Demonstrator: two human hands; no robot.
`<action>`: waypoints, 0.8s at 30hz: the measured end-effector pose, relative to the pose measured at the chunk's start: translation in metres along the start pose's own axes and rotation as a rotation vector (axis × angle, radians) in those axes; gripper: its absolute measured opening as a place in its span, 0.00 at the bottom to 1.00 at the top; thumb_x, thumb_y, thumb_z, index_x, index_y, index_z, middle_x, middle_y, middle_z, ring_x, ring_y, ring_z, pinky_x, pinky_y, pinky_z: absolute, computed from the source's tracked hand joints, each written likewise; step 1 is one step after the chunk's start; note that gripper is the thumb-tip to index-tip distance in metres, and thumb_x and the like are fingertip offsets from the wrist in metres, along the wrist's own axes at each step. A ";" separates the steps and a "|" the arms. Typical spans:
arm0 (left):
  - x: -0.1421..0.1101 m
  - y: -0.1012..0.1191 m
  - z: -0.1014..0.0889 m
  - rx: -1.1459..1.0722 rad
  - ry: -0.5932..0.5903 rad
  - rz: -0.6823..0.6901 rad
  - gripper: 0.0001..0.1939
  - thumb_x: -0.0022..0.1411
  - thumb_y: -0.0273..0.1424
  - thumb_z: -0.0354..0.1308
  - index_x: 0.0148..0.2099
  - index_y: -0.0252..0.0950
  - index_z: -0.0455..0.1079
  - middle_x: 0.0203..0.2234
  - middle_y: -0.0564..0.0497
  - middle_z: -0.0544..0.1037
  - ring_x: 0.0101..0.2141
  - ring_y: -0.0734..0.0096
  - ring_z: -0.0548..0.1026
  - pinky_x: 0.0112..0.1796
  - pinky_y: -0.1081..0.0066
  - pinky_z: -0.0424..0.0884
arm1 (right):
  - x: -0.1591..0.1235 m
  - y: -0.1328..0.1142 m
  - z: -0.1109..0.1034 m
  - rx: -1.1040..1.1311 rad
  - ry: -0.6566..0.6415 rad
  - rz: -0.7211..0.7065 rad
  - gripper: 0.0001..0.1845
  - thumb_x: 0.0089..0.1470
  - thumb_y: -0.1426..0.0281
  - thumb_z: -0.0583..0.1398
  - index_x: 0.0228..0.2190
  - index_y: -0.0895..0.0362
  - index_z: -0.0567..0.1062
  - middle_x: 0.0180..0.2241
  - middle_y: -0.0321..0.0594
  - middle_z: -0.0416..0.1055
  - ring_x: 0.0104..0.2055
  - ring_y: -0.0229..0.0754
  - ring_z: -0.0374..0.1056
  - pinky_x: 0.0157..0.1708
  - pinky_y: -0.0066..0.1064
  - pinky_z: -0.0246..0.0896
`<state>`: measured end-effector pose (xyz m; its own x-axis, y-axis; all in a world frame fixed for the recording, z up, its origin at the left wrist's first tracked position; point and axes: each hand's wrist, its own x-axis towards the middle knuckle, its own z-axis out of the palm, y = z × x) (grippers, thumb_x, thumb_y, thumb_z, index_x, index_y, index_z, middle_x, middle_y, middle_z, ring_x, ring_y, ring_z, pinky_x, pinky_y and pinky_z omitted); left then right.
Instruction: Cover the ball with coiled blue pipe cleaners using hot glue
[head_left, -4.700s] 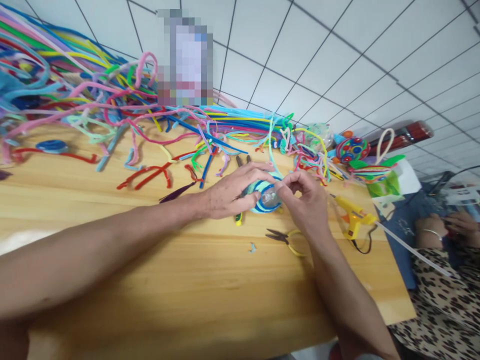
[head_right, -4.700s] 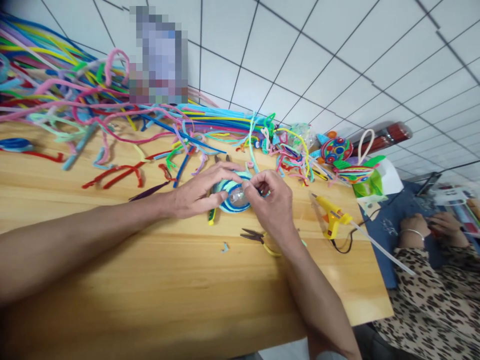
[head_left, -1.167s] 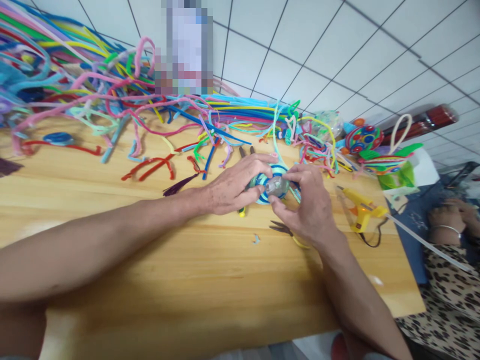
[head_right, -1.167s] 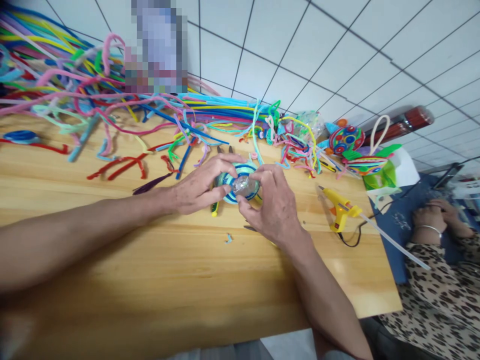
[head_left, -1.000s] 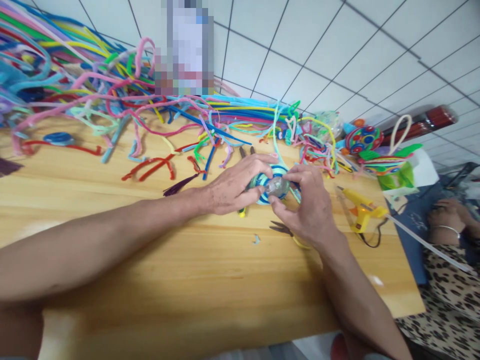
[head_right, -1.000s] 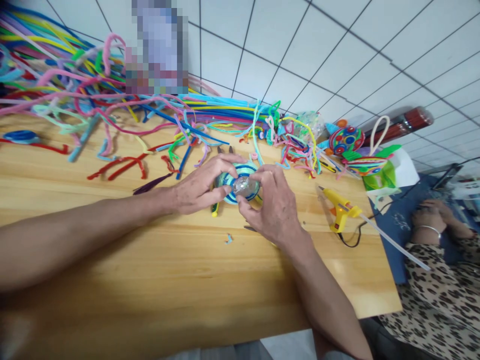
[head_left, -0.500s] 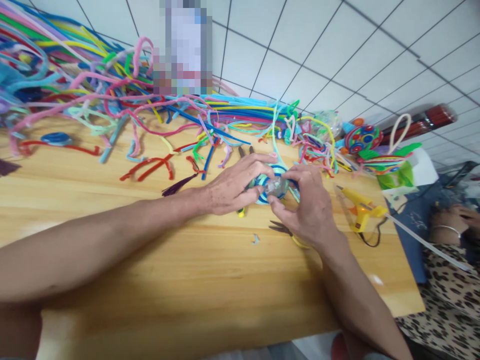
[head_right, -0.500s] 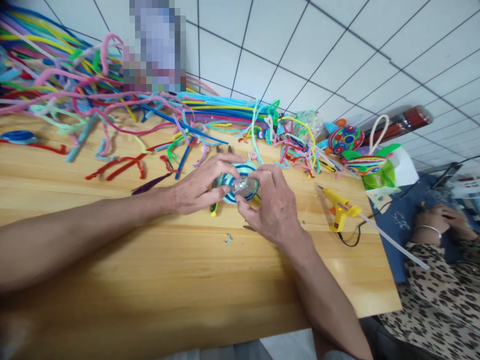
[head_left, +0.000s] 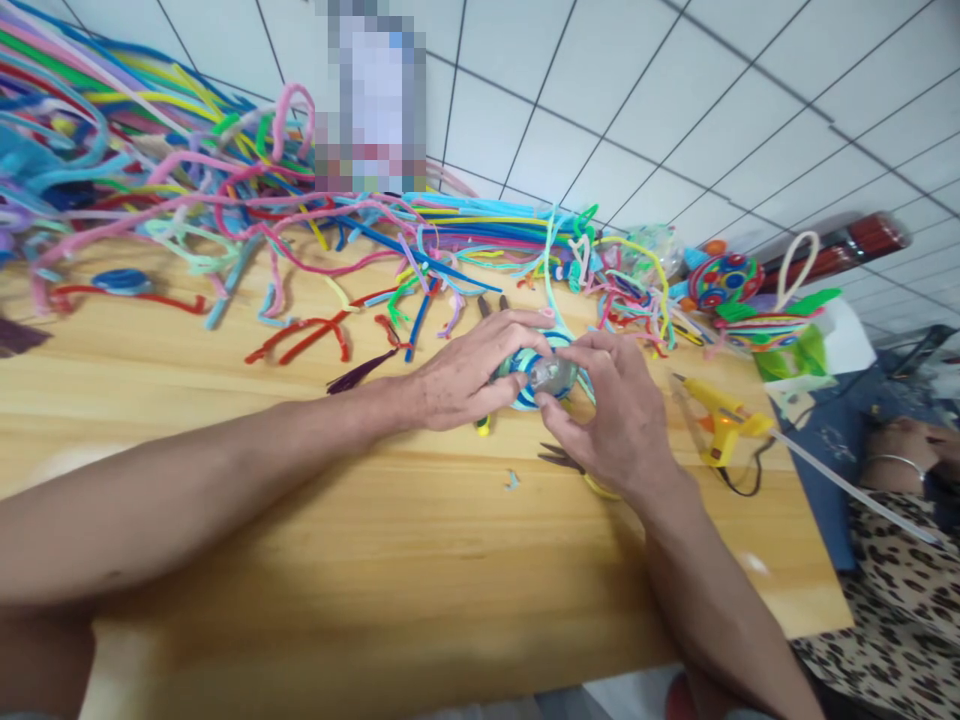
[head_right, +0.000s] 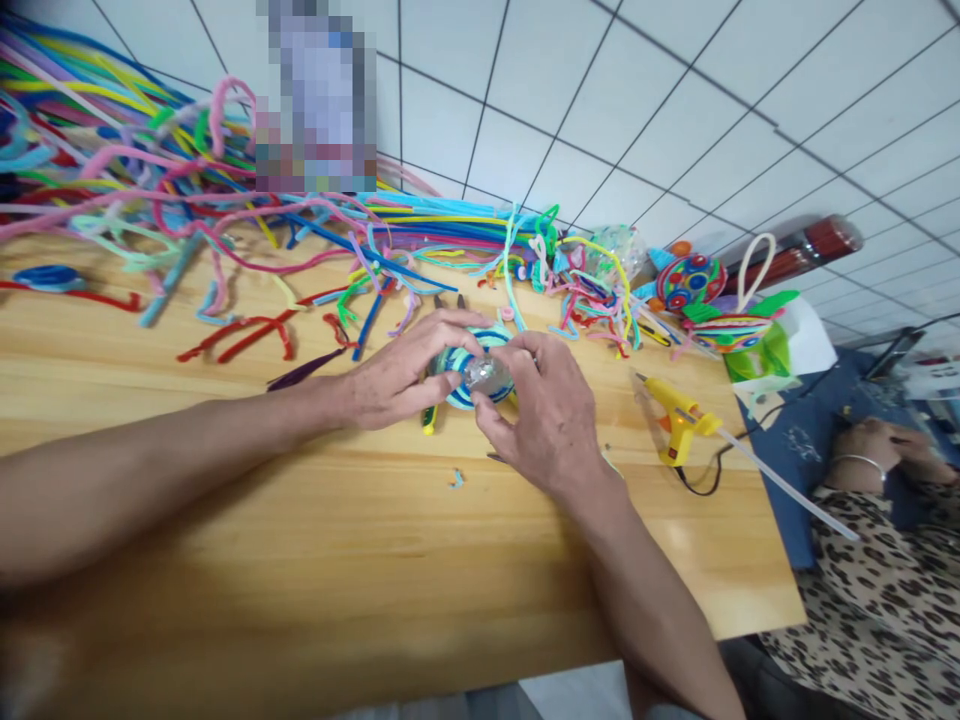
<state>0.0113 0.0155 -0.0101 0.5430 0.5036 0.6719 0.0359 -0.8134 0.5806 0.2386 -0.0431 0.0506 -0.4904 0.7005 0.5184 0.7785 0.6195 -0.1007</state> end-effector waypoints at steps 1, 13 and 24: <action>0.000 0.000 0.000 0.002 -0.003 -0.002 0.18 0.74 0.28 0.55 0.63 0.42 0.66 0.67 0.38 0.72 0.69 0.53 0.69 0.65 0.44 0.70 | 0.000 0.000 0.000 -0.003 0.007 -0.003 0.23 0.60 0.65 0.65 0.55 0.49 0.70 0.50 0.49 0.73 0.52 0.57 0.72 0.49 0.52 0.73; 0.000 -0.001 0.000 -0.011 -0.004 0.002 0.17 0.74 0.29 0.56 0.62 0.41 0.66 0.66 0.37 0.73 0.70 0.52 0.69 0.66 0.44 0.70 | 0.002 -0.005 -0.003 -0.127 0.022 -0.054 0.21 0.60 0.65 0.66 0.54 0.49 0.69 0.47 0.48 0.74 0.48 0.57 0.70 0.47 0.52 0.69; 0.003 0.000 -0.001 -0.014 0.012 -0.021 0.13 0.77 0.29 0.53 0.60 0.43 0.68 0.65 0.40 0.74 0.68 0.55 0.72 0.65 0.46 0.71 | -0.001 -0.007 0.001 -0.044 0.015 0.005 0.21 0.62 0.66 0.65 0.55 0.48 0.70 0.48 0.47 0.75 0.50 0.55 0.74 0.46 0.49 0.75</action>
<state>0.0120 0.0173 -0.0077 0.5325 0.5241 0.6646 0.0358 -0.7985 0.6010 0.2337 -0.0477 0.0501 -0.4811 0.6977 0.5308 0.7974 0.5999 -0.0658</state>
